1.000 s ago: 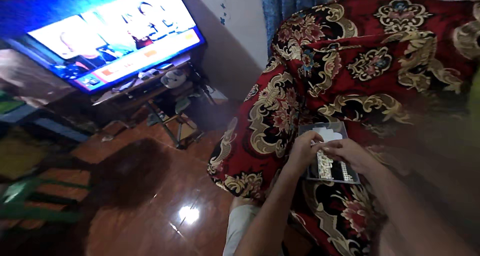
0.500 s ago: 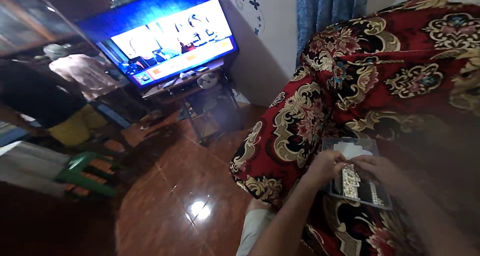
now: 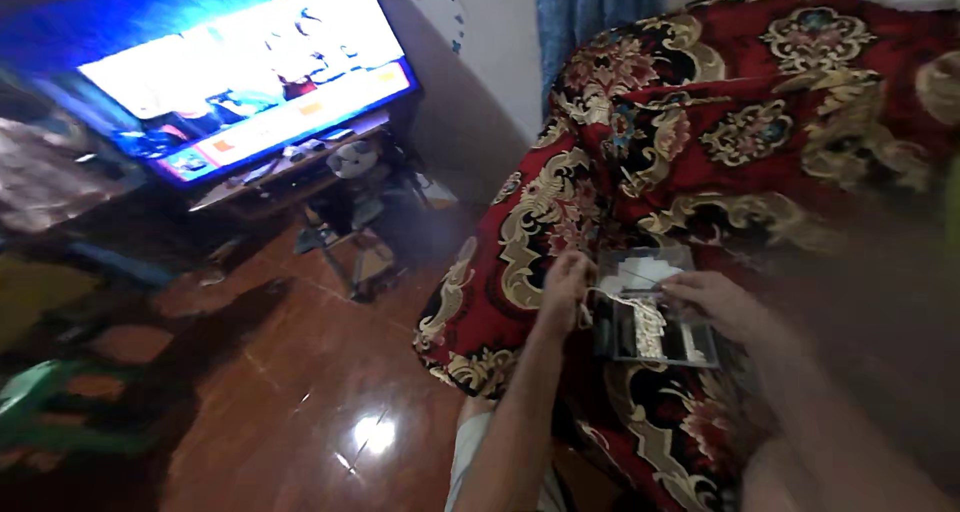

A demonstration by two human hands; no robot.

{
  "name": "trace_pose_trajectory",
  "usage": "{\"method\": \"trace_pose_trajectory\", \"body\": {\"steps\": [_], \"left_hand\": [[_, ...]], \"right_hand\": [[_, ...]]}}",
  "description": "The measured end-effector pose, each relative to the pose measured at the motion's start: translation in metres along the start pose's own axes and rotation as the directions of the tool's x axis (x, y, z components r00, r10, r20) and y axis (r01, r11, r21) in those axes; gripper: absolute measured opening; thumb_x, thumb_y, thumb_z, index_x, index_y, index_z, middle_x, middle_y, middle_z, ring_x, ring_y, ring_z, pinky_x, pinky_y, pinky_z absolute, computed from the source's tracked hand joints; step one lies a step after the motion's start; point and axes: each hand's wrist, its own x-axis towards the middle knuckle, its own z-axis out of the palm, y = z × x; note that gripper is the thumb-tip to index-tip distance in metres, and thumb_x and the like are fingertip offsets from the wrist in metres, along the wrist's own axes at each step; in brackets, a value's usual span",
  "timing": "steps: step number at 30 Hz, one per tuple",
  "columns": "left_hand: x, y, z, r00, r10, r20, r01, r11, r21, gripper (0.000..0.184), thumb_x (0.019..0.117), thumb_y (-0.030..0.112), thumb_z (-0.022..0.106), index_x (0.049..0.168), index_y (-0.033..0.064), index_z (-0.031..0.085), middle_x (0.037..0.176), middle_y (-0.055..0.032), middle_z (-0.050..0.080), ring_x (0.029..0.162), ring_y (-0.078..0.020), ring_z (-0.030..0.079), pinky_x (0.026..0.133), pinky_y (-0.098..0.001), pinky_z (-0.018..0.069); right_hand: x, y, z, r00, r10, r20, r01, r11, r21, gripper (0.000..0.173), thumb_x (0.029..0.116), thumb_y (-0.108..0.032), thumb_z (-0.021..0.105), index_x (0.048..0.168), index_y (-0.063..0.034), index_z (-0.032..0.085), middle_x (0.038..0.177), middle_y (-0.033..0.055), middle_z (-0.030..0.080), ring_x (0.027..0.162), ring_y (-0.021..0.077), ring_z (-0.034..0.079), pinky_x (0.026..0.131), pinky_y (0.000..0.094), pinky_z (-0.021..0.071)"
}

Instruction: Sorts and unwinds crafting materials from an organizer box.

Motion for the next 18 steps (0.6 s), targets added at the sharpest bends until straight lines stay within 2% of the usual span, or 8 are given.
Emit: {"method": "trace_pose_trajectory", "body": {"steps": [3, 8, 11, 13, 15, 16, 18], "left_hand": [[0.005, 0.005, -0.013, 0.98, -0.067, -0.187, 0.031, 0.981, -0.191, 0.018, 0.1095, 0.009, 0.036, 0.116, 0.0053, 0.052, 0.087, 0.0014, 0.062, 0.052, 0.0005, 0.043, 0.049, -0.0154, 0.0376], [0.01, 0.009, -0.028, 0.921, -0.041, -0.387, -0.091, 0.944, -0.316, 0.02, 0.1112, 0.013, 0.032, 0.111, 0.0106, 0.052, 0.08, 0.0049, 0.059, 0.05, 0.0004, 0.043, 0.046, -0.0139, 0.0375], [0.013, 0.011, -0.037, 0.893, -0.016, -0.45, -0.165, 0.918, -0.36, 0.021, 0.1122, 0.017, 0.029, 0.107, 0.0163, 0.05, 0.08, 0.0071, 0.057, 0.053, 0.0004, 0.047, 0.048, -0.0137, 0.0404], [0.015, 0.012, -0.042, 0.87, 0.002, -0.493, -0.214, 0.903, -0.373, 0.021, 0.1128, 0.02, 0.027, 0.113, 0.0171, 0.048, 0.087, 0.0058, 0.059, 0.056, -0.0004, 0.049, 0.049, -0.0149, 0.0417], [0.016, 0.012, -0.046, 0.845, 0.005, -0.535, -0.25, 0.888, -0.386, 0.02, 0.1128, 0.021, 0.027, 0.117, 0.0172, 0.047, 0.09, 0.0048, 0.06, 0.057, -0.001, 0.05, 0.049, -0.0159, 0.0429], [0.016, 0.012, -0.047, 0.835, 0.009, -0.55, -0.267, 0.881, -0.391, 0.019, 0.1128, 0.021, 0.027, 0.116, 0.0169, 0.046, 0.09, 0.0046, 0.06, 0.056, -0.0011, 0.05, 0.049, -0.0156, 0.0429], [0.016, 0.011, -0.048, 0.821, 0.016, -0.57, -0.287, 0.876, -0.387, 0.02, 0.1129, 0.02, 0.027, 0.113, 0.0162, 0.046, 0.087, 0.005, 0.061, 0.053, -0.0011, 0.049, 0.047, -0.0153, 0.0424]], "right_hand": [[-0.001, -0.003, -0.008, 1.0, 0.0, 0.027, 0.001, 0.999, -0.033, 0.015, 0.105, -0.008, 0.055, 0.111, -0.002, 0.067, 0.081, -0.0036, 0.065, 0.064, 0.0005, 0.056, 0.061, 0.017, 0.0477], [0.002, -0.001, -0.017, 0.998, 0.047, 0.042, -0.039, 0.983, -0.178, 0.019, 0.1075, -0.011, 0.052, 0.112, 0.0003, 0.066, 0.086, 0.0002, 0.061, 0.068, 0.0024, 0.053, 0.065, 0.0193, 0.0457], [0.005, 0.002, -0.023, 0.992, 0.112, 0.061, -0.078, 0.91, -0.408, 0.025, 0.1096, -0.014, 0.048, 0.116, 0.0028, 0.065, 0.102, 0.0106, 0.064, 0.084, 0.0116, 0.057, 0.08, 0.0291, 0.0495], [0.004, 0.001, -0.025, 0.99, 0.138, 0.041, -0.087, 0.8, -0.594, 0.028, 0.1095, -0.014, 0.048, 0.118, 0.0052, 0.067, 0.111, 0.0194, 0.066, 0.096, 0.0244, 0.062, 0.09, 0.0415, 0.0492], [0.004, -0.001, -0.025, 0.983, 0.181, -0.024, -0.143, 0.685, -0.714, 0.028, 0.1078, -0.011, 0.05, 0.121, 0.0077, 0.067, 0.123, 0.0269, 0.065, 0.116, 0.0385, 0.062, 0.104, 0.0547, 0.0443], [0.005, -0.001, -0.026, 0.978, 0.2, -0.063, -0.179, 0.64, -0.747, 0.029, 0.1073, -0.011, 0.051, 0.121, 0.0082, 0.067, 0.126, 0.0288, 0.064, 0.122, 0.0418, 0.06, 0.106, 0.0582, 0.0422], [0.006, -0.001, -0.026, 0.971, 0.21, -0.114, -0.219, 0.595, -0.773, 0.028, 0.107, -0.012, 0.051, 0.12, 0.0075, 0.067, 0.126, 0.0288, 0.063, 0.122, 0.0428, 0.059, 0.105, 0.0592, 0.043]]}}
